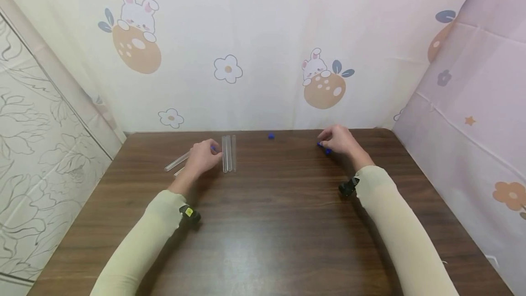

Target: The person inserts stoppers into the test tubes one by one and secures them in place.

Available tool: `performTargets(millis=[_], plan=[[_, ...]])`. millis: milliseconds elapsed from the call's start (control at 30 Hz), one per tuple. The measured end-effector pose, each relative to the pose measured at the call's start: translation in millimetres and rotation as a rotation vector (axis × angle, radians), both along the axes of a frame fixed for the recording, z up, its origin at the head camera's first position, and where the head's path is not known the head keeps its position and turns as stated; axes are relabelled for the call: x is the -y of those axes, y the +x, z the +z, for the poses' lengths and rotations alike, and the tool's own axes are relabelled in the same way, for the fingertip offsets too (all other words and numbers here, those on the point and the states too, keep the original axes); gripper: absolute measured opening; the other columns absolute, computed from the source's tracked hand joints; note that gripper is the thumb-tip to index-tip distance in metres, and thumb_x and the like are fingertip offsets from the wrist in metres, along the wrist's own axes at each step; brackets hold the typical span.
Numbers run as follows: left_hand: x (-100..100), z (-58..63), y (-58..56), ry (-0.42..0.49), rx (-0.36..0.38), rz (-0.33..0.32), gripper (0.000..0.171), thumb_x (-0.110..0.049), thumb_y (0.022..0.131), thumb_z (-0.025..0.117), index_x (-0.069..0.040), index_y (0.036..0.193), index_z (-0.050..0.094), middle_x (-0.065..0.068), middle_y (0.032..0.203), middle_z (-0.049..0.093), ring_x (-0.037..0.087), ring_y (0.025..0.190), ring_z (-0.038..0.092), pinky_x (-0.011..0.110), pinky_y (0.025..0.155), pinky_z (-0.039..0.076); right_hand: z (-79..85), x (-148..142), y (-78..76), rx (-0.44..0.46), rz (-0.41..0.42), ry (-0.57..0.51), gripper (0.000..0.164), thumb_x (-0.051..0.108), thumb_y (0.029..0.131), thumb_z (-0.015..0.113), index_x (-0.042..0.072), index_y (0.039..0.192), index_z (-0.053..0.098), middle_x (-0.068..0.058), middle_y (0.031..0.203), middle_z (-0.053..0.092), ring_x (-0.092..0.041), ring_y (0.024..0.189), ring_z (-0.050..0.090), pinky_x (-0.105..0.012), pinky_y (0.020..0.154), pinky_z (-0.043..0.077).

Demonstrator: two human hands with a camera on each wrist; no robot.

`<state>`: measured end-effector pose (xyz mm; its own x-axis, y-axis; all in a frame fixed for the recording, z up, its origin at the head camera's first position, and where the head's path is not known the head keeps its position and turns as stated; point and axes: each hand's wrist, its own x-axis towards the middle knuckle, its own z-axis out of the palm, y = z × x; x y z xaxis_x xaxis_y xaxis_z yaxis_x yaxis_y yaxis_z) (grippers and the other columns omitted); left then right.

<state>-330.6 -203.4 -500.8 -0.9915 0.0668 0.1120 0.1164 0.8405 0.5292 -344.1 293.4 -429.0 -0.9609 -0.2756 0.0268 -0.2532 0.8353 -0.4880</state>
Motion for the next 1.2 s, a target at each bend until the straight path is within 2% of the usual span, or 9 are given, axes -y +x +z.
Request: performTargets(millis=[33, 200, 400, 600, 767, 867, 967, 1200], plan=[[1.8, -8.9, -7.1, -0.006, -0.005, 0.001, 0.036, -0.041, 0.094, 0.079, -0.012, 0.117, 0.079, 0.007, 0.103, 0.087, 0.026, 0.096, 0.081, 0.045, 0.084, 0.063, 0.2, 0.0, 0.5, 0.004, -0.003, 0.001, 0.024, 0.004, 0.103, 0.073, -0.004, 0.124, 0.081, -0.029, 0.128, 0.081, -0.049, 0.131, 0.070, -0.066, 0.117, 0.052], [3.7, -22.7, -19.2, -0.019, 0.003, -0.025, 0.040, -0.042, 0.096, 0.078, -0.010, 0.119, 0.079, 0.006, 0.102, 0.086, 0.025, 0.097, 0.080, 0.047, 0.090, 0.063, 0.0, -0.4, 2.6, 0.027, -0.024, 0.013, 0.024, 0.004, 0.104, 0.072, -0.003, 0.125, 0.080, -0.029, 0.131, 0.079, -0.049, 0.130, 0.070, -0.064, 0.112, 0.056], [-5.6, -14.3, -11.4, -0.034, 0.014, -0.008, 0.046, -0.043, 0.096, 0.079, -0.006, 0.123, 0.077, 0.010, 0.104, 0.085, 0.029, 0.102, 0.079, 0.048, 0.096, 0.061, -4.2, -0.7, 2.3, 0.039, -0.025, 0.014, 0.022, 0.004, 0.105, 0.072, -0.003, 0.123, 0.081, -0.029, 0.129, 0.080, -0.048, 0.127, 0.071, -0.062, 0.107, 0.059], [-15.3, -4.6, -4.4, -0.062, 0.065, 0.014, 0.053, -0.042, 0.095, 0.077, -0.003, 0.131, 0.074, 0.011, 0.108, 0.084, 0.033, 0.109, 0.074, 0.052, 0.106, 0.058, -6.2, 0.0, 1.6, 0.058, -0.037, 0.011, 0.020, 0.005, 0.106, 0.072, -0.002, 0.122, 0.082, -0.027, 0.127, 0.081, -0.045, 0.123, 0.072, -0.060, 0.106, 0.060], [-16.9, -3.0, -5.8, -0.087, 0.081, 0.003, 0.055, -0.040, 0.095, 0.078, -0.001, 0.134, 0.075, 0.012, 0.110, 0.085, 0.037, 0.115, 0.075, 0.056, 0.120, 0.052, -5.9, 1.5, 1.3, 0.052, -0.032, 0.026, 0.019, 0.006, 0.106, 0.074, -0.002, 0.121, 0.082, -0.027, 0.126, 0.082, -0.046, 0.123, 0.072, -0.062, 0.110, 0.057], [-15.7, -4.7, -8.6, -0.095, 0.077, -0.005, 0.054, -0.039, 0.095, 0.079, 0.000, 0.132, 0.077, 0.012, 0.108, 0.086, 0.037, 0.116, 0.076, 0.057, 0.120, 0.052, -5.2, 2.4, 1.6, 0.053, -0.036, 0.035, 0.019, 0.007, 0.106, 0.074, -0.002, 0.121, 0.082, -0.027, 0.126, 0.081, -0.047, 0.125, 0.072, -0.064, 0.112, 0.056], [-14.2, -5.4, -9.5, -0.101, 0.084, -0.007, 0.053, -0.038, 0.094, 0.081, 0.000, 0.131, 0.079, 0.011, 0.107, 0.087, 0.036, 0.113, 0.078, 0.056, 0.118, 0.055, -4.8, 3.0, 1.2, 0.052, -0.044, 0.044, 0.020, 0.008, 0.106, 0.075, -0.002, 0.122, 0.082, -0.027, 0.128, 0.081, -0.047, 0.126, 0.071, -0.064, 0.113, 0.055], [-12.2, -5.5, -11.4, -0.097, 0.118, -0.005, 0.053, -0.036, 0.095, 0.083, 0.001, 0.133, 0.078, 0.007, 0.096, 0.088, 0.027, 0.095, 0.082, 0.054, 0.117, 0.056, -3.9, 3.3, -0.7, 0.007, -0.057, 0.067, 0.020, 0.011, 0.102, 0.079, -0.002, 0.117, 0.084, -0.029, 0.129, 0.080, -0.050, 0.129, 0.069, -0.066, 0.115, 0.053]])
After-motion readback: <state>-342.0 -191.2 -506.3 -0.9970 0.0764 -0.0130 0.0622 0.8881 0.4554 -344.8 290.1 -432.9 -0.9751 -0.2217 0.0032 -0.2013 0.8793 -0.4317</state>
